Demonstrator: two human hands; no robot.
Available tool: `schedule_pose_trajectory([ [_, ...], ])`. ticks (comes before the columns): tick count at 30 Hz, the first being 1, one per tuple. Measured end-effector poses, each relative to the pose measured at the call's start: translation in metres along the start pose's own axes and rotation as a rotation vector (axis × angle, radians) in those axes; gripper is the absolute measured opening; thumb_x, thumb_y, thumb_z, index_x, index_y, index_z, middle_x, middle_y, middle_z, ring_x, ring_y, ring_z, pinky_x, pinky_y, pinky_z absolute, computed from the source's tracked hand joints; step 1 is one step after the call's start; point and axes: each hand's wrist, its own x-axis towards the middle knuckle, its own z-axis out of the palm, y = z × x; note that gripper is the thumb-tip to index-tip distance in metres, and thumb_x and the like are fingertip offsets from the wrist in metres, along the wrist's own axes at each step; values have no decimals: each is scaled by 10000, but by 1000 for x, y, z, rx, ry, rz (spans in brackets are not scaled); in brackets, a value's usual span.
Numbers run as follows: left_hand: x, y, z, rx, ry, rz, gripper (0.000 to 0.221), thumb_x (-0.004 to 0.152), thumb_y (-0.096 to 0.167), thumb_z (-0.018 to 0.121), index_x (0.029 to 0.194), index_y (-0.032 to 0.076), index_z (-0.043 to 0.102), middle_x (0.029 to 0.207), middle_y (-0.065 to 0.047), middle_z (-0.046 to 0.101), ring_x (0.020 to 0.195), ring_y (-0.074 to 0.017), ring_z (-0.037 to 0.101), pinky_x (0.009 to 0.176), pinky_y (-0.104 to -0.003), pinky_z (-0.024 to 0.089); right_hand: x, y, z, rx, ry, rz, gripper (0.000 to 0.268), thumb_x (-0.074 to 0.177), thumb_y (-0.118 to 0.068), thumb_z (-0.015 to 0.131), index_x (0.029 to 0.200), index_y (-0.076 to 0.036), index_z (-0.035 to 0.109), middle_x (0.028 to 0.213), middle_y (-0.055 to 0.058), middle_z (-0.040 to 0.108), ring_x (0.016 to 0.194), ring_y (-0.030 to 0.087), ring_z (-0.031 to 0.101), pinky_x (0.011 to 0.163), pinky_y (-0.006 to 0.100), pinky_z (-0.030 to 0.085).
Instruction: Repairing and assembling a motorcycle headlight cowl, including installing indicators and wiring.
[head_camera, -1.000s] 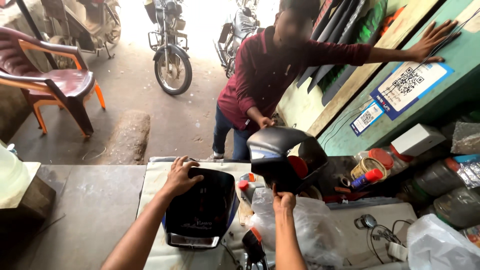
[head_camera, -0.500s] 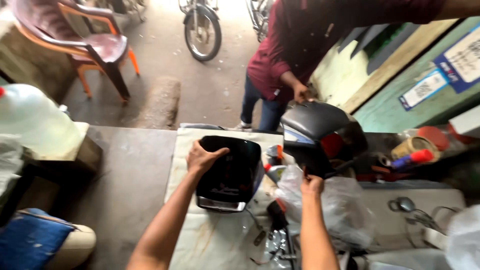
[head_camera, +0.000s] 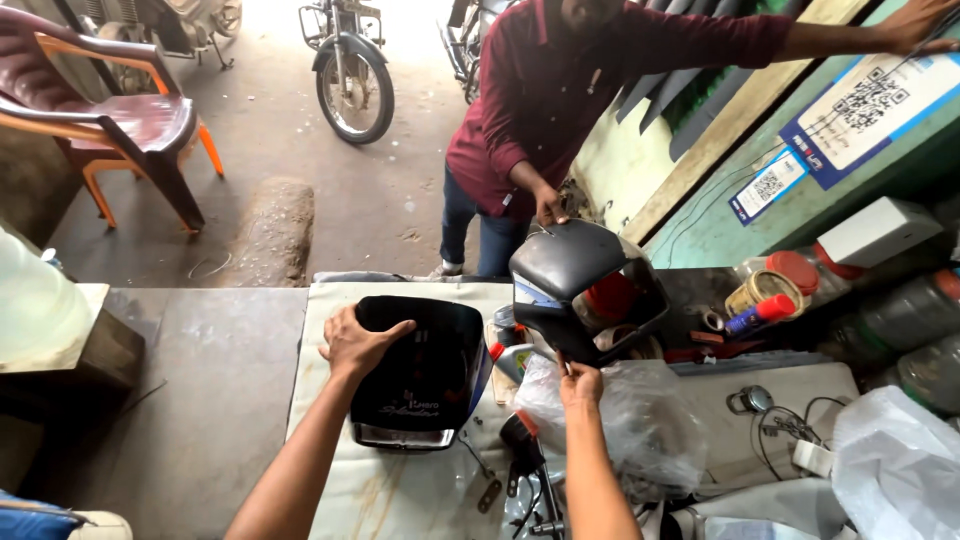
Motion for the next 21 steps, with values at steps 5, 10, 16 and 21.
schedule_pose_trajectory([
  [5,6,-2,3,9,-22,-24,1258,495,785,859,1451,70,463,1498,-147,448,1475,-335,288,1117,-723,235,-11,-1,15,1,-14,27,465,778,129,427,1202,58,602,1231,175,646,1165,329,633,982,546,524],
  [10,7,-3,6,-2,-55,-42,1261,503,780,839,1473,70,457,1535,-136,431,1508,-324,269,1162,-698,234,-16,0,20,-12,17,28,429,795,99,442,1200,83,584,1239,181,622,1179,318,606,1014,541,506],
  [16,4,1,2,-17,-41,-29,1257,513,769,853,1471,61,454,1546,-151,406,1511,-329,243,1176,-669,218,17,4,-20,-47,31,38,339,815,59,488,1139,101,577,1212,193,611,1165,321,609,1034,528,522],
  [21,6,-5,7,-36,-44,-27,1252,518,762,857,1467,50,457,1537,-170,416,1506,-343,253,1173,-644,252,3,-2,-18,-80,47,73,302,844,-21,517,1125,52,599,1215,169,619,1174,319,598,1034,521,522],
])
